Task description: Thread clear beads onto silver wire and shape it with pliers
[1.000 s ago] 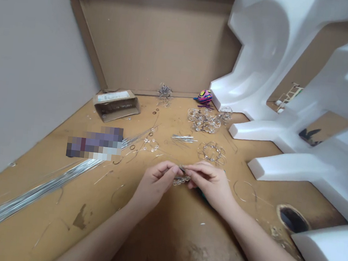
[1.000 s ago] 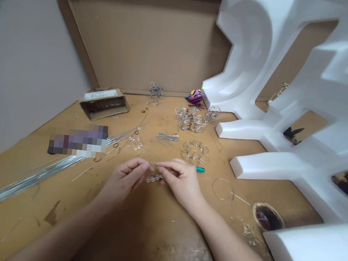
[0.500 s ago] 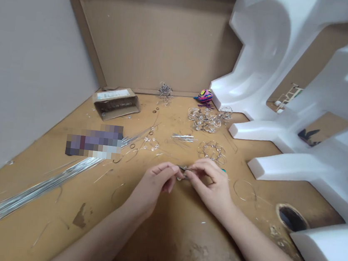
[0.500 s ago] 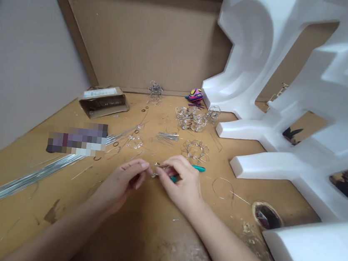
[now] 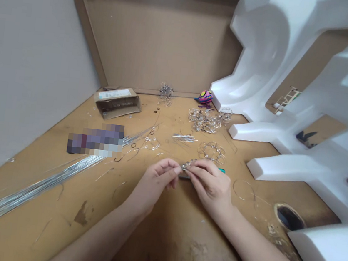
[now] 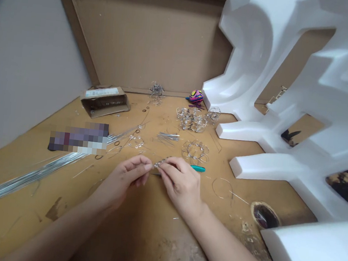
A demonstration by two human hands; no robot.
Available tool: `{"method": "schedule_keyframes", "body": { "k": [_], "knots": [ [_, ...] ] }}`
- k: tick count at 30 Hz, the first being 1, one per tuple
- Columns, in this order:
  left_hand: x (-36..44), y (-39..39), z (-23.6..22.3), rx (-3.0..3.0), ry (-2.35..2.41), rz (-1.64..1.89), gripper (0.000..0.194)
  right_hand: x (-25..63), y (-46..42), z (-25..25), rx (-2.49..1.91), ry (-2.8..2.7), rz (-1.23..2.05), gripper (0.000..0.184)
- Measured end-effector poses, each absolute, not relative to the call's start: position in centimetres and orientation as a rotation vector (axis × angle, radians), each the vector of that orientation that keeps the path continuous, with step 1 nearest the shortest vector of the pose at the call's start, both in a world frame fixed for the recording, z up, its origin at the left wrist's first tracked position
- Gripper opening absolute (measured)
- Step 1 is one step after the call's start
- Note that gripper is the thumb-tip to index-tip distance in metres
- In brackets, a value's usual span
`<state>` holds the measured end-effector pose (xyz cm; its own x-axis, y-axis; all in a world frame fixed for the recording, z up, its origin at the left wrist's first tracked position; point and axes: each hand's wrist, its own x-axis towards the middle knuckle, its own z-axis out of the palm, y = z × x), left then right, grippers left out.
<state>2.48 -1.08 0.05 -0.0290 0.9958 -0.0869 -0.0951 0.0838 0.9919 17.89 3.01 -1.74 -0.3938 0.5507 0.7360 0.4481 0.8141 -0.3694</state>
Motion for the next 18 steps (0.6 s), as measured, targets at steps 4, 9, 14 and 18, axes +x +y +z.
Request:
{"method": "schedule_keyframes", "body": {
  "k": [4, 9, 14, 18],
  "knots": [
    [2.55, -1.24, -0.17, 1.011, 1.187, 1.245, 0.015, 17.88, 2.88, -1.81, -0.746, -2.079, 0.052, 0.013],
    [2.77, -1.25, -0.36, 0.987, 1.152, 1.267, 0.016, 17.92, 2.89, -1.78, -0.752, -2.072, 0.035, 0.012],
    [2.97, -1.22, -0.24, 0.934, 1.096, 1.302, 0.021, 17.98, 2.82, -1.79, -0.741, -2.061, 0.027, 0.013],
    [3.02, -1.29, -0.12, 0.871, 1.031, 1.304, 0.025, 18.09, 2.64, -1.94, -0.724, -2.09, -0.056, 0.016]
  ]
}}
